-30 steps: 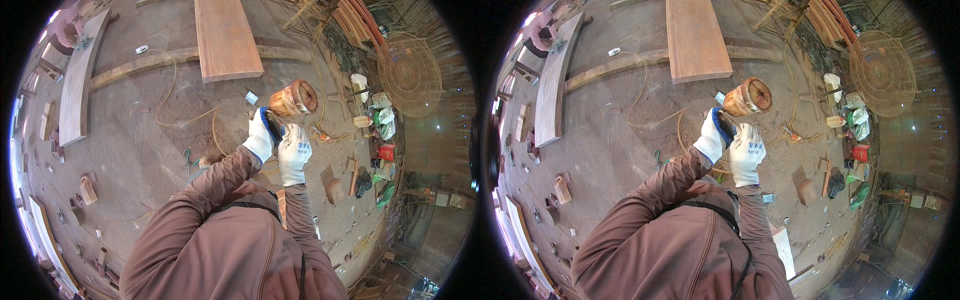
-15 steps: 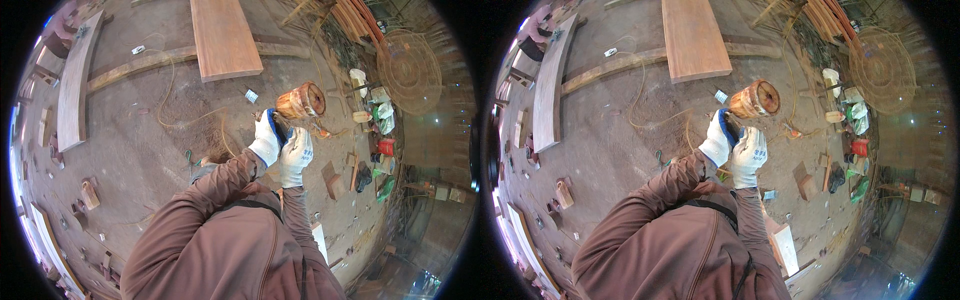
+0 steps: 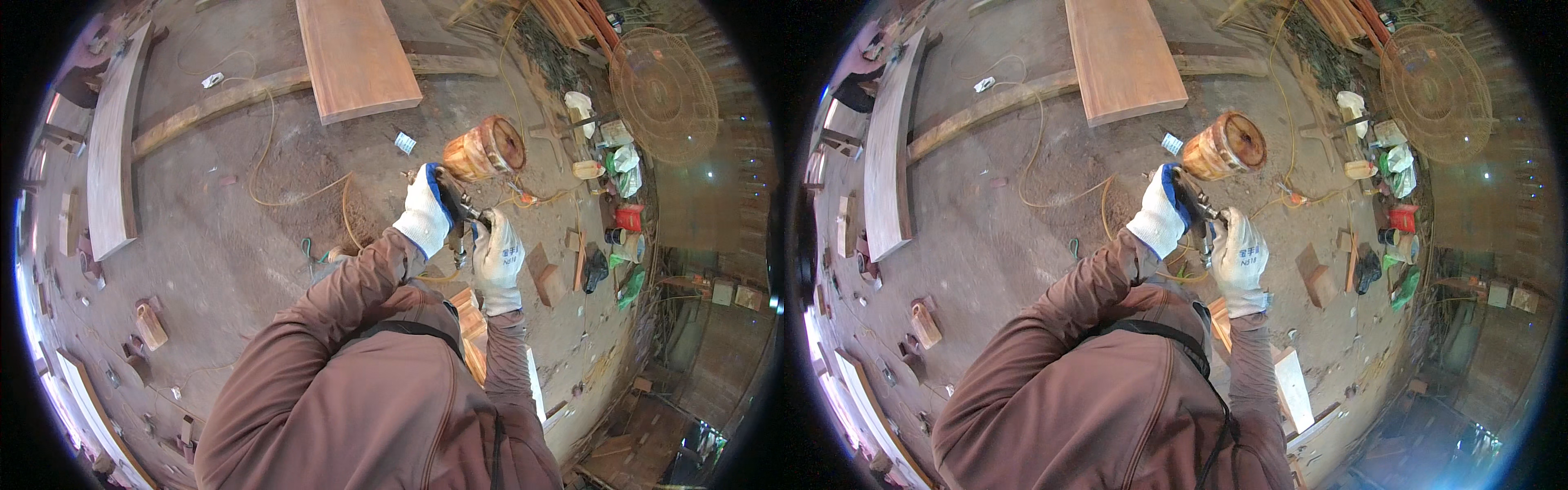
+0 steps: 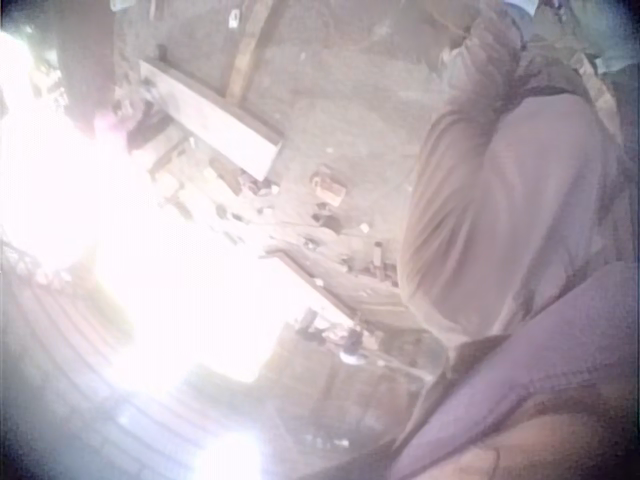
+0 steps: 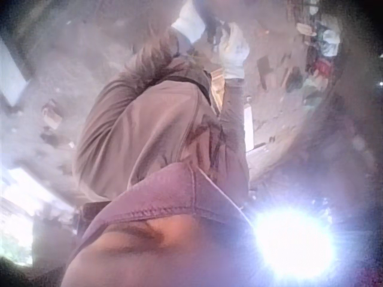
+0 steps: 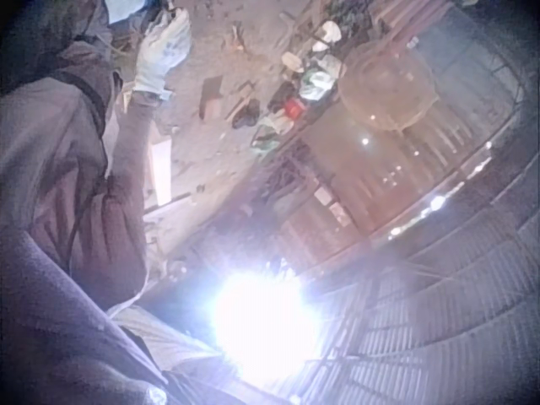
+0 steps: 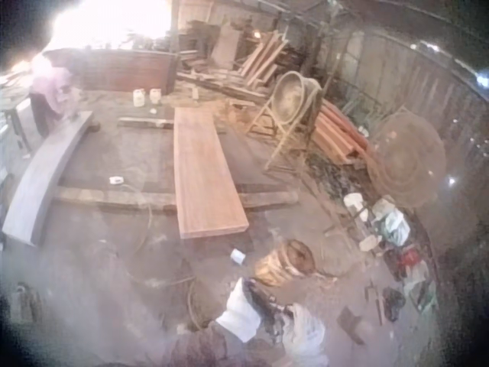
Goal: The person prepares a spray gun by attaching a container, pouring liquid from a bottle into it, and securing the lid. They then spray a large wooden board with the finish, moving the gun across the surface to apply an even coat.
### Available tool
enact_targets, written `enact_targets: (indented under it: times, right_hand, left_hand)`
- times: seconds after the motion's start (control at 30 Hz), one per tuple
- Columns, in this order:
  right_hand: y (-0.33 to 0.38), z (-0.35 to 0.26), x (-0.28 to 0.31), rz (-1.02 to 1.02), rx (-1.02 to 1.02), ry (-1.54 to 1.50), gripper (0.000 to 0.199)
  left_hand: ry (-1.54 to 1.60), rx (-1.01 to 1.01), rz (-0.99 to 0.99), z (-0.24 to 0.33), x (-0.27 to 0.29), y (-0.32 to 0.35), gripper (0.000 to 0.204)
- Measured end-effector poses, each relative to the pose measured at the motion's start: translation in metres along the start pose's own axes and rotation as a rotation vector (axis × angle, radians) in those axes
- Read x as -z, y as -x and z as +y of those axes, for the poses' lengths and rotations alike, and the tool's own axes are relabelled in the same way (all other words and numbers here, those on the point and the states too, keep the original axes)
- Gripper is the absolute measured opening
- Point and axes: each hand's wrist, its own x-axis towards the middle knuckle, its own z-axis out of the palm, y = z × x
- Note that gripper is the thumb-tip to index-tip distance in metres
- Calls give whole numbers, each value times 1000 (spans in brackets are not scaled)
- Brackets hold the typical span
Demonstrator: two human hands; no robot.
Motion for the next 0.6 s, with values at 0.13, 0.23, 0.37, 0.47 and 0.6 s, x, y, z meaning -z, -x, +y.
enact_targets:
  times: [0.13, 0.23, 0.37, 0.47, 0.6]
  right_hand:
    - [-12, -2, 14, -183, 170, 268, 28]
    - [-9, 6, 8, -124, 205, 191, 26]
    - [17, 26, -19, -98, -76, -30, 25]
    - [11, 19, -11, -116, -49, -44, 28]
    - [-5, -6, 8, -154, -74, -91, 31]
  left_hand:
    - [-37, 7, 17, 1, -7, 16, 22]
    - [-41, 33, -4, 1, 3, 6, 22]
    - [-39, 20, 4, -1, 4, 6, 23]
    - [-34, 5, 24, 3, 1, 16, 22]
    - [17, 70, 47, 5, 3, 6, 21]
